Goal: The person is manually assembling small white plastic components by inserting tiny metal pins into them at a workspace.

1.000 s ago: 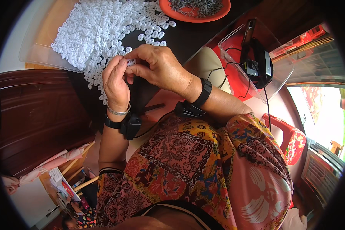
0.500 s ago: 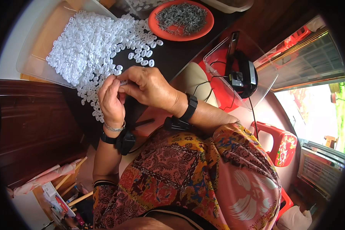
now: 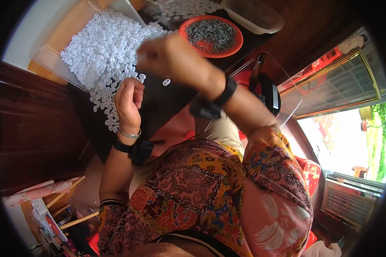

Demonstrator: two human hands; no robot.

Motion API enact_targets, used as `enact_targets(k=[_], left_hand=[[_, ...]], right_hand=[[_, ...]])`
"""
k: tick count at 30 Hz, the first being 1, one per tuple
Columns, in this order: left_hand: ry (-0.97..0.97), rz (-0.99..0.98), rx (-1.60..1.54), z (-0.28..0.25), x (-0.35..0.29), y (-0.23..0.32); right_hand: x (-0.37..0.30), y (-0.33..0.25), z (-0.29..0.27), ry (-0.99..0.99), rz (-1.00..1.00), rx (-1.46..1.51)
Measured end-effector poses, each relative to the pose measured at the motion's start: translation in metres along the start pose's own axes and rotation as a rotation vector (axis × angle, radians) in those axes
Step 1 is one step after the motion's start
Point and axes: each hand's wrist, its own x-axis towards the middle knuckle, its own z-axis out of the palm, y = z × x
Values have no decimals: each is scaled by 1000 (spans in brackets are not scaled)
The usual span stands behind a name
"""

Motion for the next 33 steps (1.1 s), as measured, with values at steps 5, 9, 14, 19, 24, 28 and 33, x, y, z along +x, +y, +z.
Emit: enact_targets(k=[5,9,14,19,24,28,33], left_hand=[[-16,-29,12,-8,10,-4],[11,-45,-39,-8,15,-1],[104,-92,-161,-23,17,-7],[86,-85,-172,-21,18,-9],[99,-121,-167,-20,21,-10],[85,-127,-153,-25,23,-13],[70,-182,-139,-27,26,-17]], right_hand=[[94,22,-63,463,-133,-418],[105,104,-93,213,-280,-718],[41,69,-27,-292,62,-407],[15,73,12,-453,80,-426],[19,80,49,-500,41,-637],[23,83,55,-478,95,-576],[23,83,57,-505,66,-453]])
